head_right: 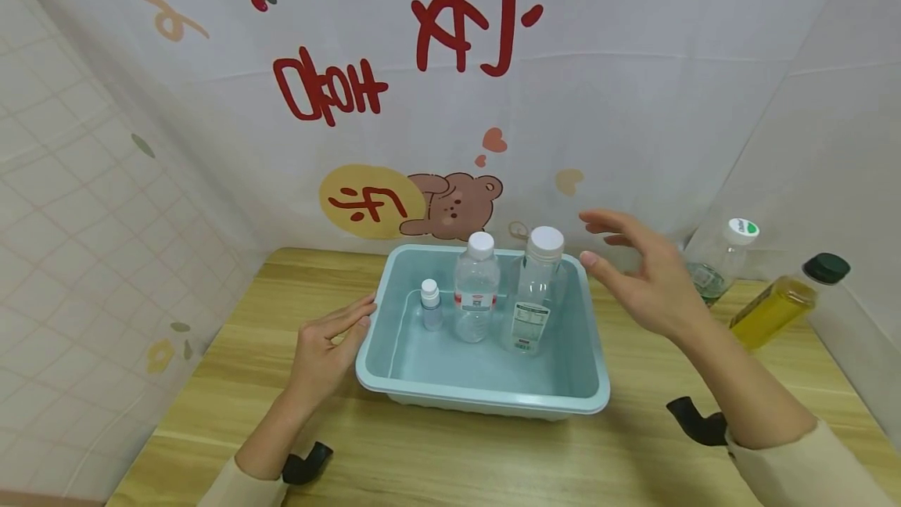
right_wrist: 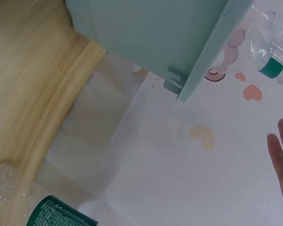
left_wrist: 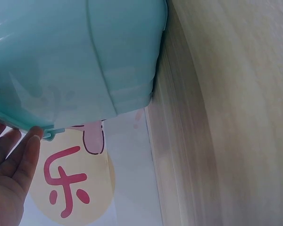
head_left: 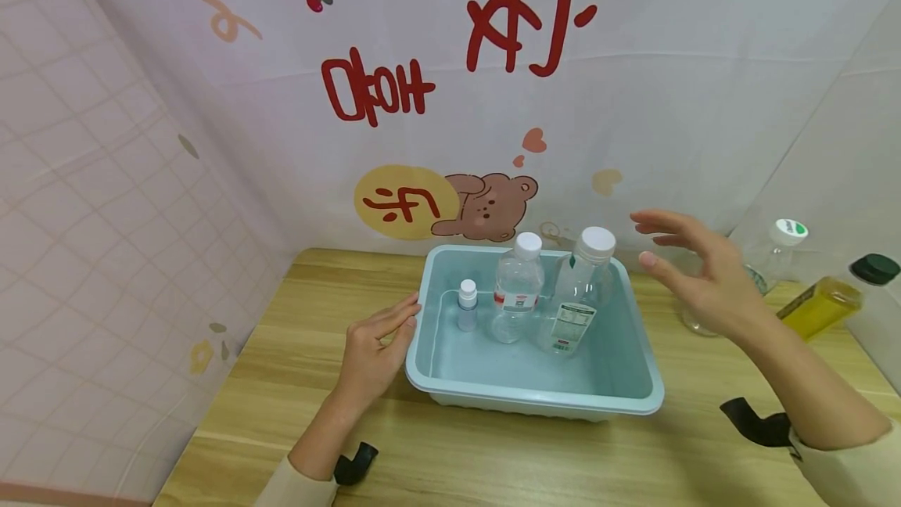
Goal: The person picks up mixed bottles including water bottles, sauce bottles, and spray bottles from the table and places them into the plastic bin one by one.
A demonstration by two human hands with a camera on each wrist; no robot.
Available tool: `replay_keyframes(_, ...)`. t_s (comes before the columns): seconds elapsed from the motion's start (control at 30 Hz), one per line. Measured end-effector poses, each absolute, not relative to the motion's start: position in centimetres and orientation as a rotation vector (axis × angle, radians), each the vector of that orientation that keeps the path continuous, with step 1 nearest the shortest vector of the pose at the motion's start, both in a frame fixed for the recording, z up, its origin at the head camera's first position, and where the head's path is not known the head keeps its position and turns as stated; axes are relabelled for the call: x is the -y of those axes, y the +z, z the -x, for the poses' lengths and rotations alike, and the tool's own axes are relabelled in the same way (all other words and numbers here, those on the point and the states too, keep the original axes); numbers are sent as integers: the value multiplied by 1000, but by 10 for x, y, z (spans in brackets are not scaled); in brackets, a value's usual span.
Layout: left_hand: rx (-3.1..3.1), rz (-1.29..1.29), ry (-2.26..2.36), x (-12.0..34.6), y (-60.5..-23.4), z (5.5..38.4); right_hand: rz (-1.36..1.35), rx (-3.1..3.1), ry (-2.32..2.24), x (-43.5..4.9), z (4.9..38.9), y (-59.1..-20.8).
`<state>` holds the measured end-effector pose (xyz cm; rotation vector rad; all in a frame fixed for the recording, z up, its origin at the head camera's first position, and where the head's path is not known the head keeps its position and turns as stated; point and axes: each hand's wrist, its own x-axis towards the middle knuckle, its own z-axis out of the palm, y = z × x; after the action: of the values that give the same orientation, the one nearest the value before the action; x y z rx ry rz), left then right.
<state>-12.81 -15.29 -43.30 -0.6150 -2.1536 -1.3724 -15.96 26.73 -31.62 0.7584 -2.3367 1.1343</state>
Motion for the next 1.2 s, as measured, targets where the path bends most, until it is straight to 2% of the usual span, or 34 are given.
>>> replay_keyframes(0.57,2158,612,-1377,153,-434,128,-693,2401,813,-316,148,-327)
replay_keyframes(0.97,2147,615,-1367,154,-434,129,-546,2463,674,-348,147,-332)
replay_keyframes(1.2,2154,619,-1366,153,-433,129,-348,2457,651,-360,149,-332)
